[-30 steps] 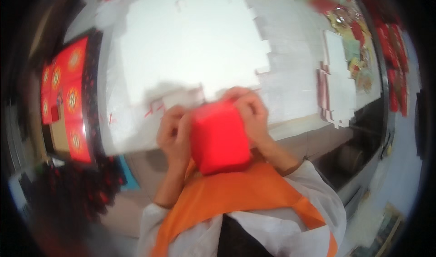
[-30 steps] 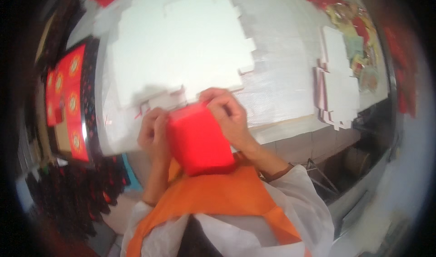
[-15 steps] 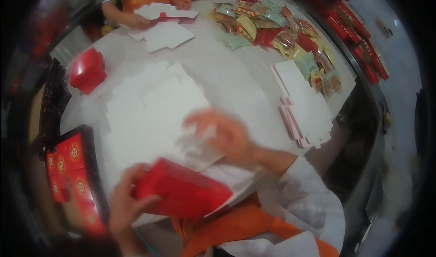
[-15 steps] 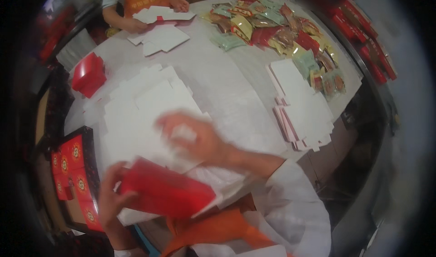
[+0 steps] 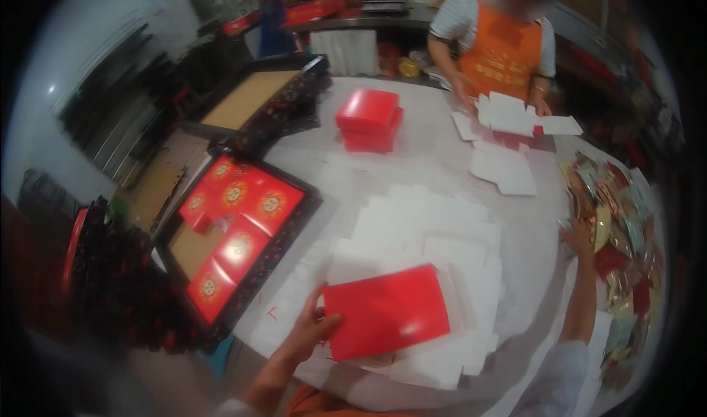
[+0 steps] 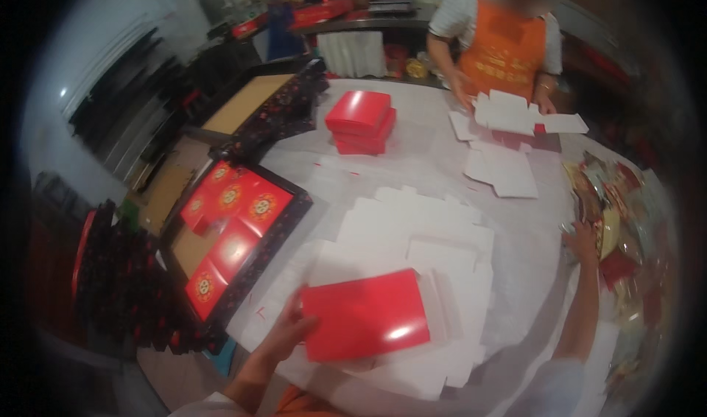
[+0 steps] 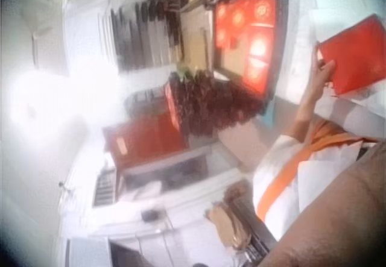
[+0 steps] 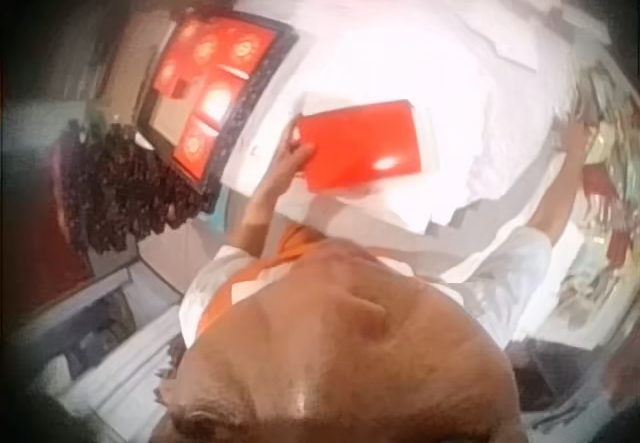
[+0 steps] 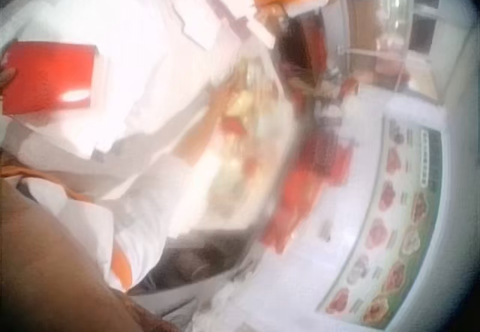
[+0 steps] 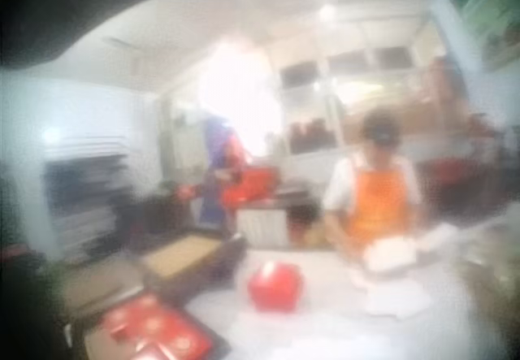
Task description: The person assembles small red boxes by folding white cardboard pieces and inserting them into red plastic shells. The person repeatedly picks up a white cardboard piece, folds it, and places it into a red shell, then stacks the completed box on the table.
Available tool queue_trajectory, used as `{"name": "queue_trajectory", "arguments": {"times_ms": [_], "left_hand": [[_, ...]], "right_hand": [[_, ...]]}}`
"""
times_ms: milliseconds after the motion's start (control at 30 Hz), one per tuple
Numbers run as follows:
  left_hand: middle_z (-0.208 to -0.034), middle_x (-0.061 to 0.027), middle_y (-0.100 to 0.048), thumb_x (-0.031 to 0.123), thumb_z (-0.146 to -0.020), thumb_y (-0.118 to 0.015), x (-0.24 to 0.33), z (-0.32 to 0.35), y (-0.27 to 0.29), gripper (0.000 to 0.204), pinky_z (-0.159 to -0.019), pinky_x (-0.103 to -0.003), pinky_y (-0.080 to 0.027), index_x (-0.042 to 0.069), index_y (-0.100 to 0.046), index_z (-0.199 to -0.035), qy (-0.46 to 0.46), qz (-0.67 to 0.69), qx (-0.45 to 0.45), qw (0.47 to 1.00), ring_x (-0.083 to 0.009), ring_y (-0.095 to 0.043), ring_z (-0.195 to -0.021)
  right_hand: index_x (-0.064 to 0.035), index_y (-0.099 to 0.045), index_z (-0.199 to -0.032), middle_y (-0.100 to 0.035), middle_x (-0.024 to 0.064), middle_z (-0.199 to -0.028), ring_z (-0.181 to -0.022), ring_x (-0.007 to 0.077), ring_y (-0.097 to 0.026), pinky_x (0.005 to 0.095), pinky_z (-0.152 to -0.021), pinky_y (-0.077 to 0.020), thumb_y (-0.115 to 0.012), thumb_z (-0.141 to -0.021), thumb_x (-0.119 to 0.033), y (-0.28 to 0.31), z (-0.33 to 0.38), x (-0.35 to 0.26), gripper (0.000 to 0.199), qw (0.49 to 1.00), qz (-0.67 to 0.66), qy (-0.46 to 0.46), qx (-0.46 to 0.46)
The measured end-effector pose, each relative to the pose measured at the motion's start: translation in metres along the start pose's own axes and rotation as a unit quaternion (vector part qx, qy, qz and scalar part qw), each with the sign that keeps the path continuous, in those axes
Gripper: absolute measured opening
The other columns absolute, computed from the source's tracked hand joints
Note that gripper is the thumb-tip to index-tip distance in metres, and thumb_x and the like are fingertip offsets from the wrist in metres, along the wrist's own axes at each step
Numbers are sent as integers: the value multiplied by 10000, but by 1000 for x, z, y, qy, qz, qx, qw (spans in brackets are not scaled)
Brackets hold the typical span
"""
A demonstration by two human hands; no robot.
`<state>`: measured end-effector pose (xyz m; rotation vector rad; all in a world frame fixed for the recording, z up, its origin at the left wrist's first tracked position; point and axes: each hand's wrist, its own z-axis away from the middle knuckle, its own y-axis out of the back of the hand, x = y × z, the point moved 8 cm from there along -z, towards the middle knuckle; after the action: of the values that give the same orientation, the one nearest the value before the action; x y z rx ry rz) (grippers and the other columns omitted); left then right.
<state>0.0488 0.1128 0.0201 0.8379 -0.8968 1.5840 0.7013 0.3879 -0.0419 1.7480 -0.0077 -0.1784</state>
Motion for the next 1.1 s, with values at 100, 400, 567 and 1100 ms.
{"name": "queue_trajectory", "arguments": {"times_ms": [100,400,567,1100], "left_hand": [[-1032,-157,-547,150,-810,-606,-4,13,-1,759,-654,-256,-486,94,-112,-1383,11,3,17,1000,-170,-564,-847],[-1144,-172,-466,132,-788,-630,-16,28,2,734,-703,-302,-505,97,-155,-1346,-45,44,45,997,-202,-536,-950],[-1137,-170,-473,77,-797,-607,-15,47,-11,684,-720,-301,-518,48,-163,-1316,-91,49,68,992,-207,-540,-957],[-1075,-150,-495,52,-783,-606,-49,53,-11,661,-761,-304,-473,30,-178,-1285,-116,110,53,986,-188,-525,-947]], "right_hand": [[-61,-525,-1060,-492,191,-1063,-1018,361,-465,423,-880,-380,-681,-654,-237,7,10,-23,469,996,-78,41,12],[-22,-512,-1058,-497,126,-1144,-1084,231,-467,322,-923,-352,-627,-725,-111,143,142,-146,364,935,-345,62,56],[-67,-548,-990,-438,160,-1239,-1104,340,-410,392,-932,-353,-641,-708,-200,197,217,-345,325,930,-238,277,-44],[-31,-548,-1060,-553,146,-978,-788,316,-542,393,-733,-447,-459,-856,-208,92,194,-399,285,862,-238,350,-279]]}}
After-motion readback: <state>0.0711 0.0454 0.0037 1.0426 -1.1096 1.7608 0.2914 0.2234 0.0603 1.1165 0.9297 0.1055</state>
